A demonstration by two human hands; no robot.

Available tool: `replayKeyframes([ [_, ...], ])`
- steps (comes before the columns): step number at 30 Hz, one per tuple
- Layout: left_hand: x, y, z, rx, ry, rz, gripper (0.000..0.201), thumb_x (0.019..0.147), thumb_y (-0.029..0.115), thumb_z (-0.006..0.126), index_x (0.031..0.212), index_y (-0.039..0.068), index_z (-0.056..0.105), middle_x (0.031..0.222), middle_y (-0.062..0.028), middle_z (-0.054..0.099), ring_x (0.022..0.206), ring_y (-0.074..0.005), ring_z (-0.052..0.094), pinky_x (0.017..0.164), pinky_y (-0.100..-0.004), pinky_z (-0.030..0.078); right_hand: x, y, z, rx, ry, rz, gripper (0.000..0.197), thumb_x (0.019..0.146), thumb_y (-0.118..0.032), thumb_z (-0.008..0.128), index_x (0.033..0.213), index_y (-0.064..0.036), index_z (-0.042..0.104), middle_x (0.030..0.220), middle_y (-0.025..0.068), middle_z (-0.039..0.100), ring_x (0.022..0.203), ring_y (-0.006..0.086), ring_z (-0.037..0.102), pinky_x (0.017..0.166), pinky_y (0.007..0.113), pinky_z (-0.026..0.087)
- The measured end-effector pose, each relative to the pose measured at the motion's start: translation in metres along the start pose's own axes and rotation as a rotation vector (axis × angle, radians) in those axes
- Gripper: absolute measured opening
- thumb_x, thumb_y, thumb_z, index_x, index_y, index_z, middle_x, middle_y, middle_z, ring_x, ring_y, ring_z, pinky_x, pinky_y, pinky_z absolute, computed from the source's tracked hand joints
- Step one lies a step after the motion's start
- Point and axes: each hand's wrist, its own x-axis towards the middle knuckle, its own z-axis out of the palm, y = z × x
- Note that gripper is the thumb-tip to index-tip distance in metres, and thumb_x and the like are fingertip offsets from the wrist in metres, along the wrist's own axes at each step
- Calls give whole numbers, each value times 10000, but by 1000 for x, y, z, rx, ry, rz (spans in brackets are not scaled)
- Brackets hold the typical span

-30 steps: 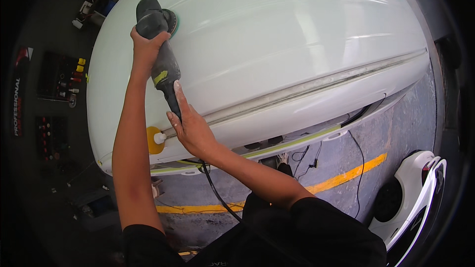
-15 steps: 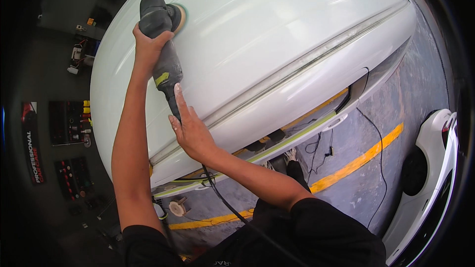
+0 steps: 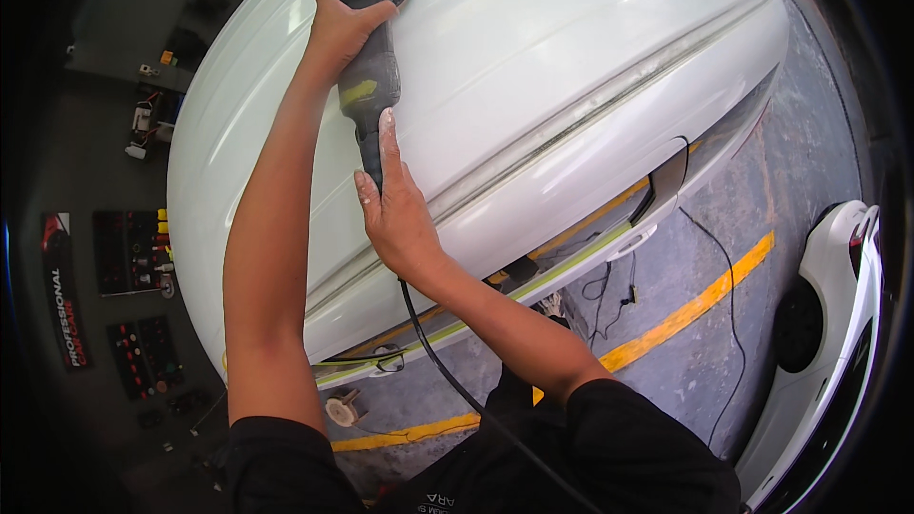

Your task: The person uses a dual-action polisher to buff the hood of a white car. They repeatedly apply polishing compound from a yellow bottle and move the polisher across the hood surface in overlapping passes.

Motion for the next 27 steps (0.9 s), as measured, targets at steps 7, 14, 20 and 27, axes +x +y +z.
replayKeyframes([
  [7, -3, -17, -16, 38, 35, 0, 1177, 701, 295, 879, 1590, -46, 187, 1337, -232, 607, 1160, -299, 674, 956, -399, 584, -6, 1, 14, -13, -13, -32, 822, 1110, -187, 533, 1735, -145, 1, 1106, 326, 574, 934, 522, 595, 892, 564, 502],
  [14, -56, -53, -83, 21, 148, -154, 1170, 718, 272, 871, 1600, -31, 165, 1342, -241, 599, 1119, -311, 680, 934, -416, 595, -43, -7, 57, -13, -171, 5, 832, 1105, -200, 539, 1736, -160, -1, 1074, 322, 577, 933, 529, 600, 863, 568, 508],
  [20, -106, -82, -135, -12, 263, -203, 1086, 753, 229, 855, 1572, -42, 196, 1305, -236, 592, 1056, -303, 686, 888, -405, 599, -67, -20, 86, 6, -375, 100, 804, 1103, -167, 544, 1727, -107, 40, 1519, 377, 465, 1287, 566, 532, 1094, 544, 449],
  [27, -115, -83, -137, -62, 324, -237, 1051, 751, 211, 861, 1548, -44, 223, 1298, -229, 577, 1038, -287, 677, 856, -393, 600, -61, -32, 70, -40, -498, 206, 801, 1099, -176, 555, 1728, -121, 61, 1511, 362, 493, 1274, 554, 551, 1082, 542, 456],
])
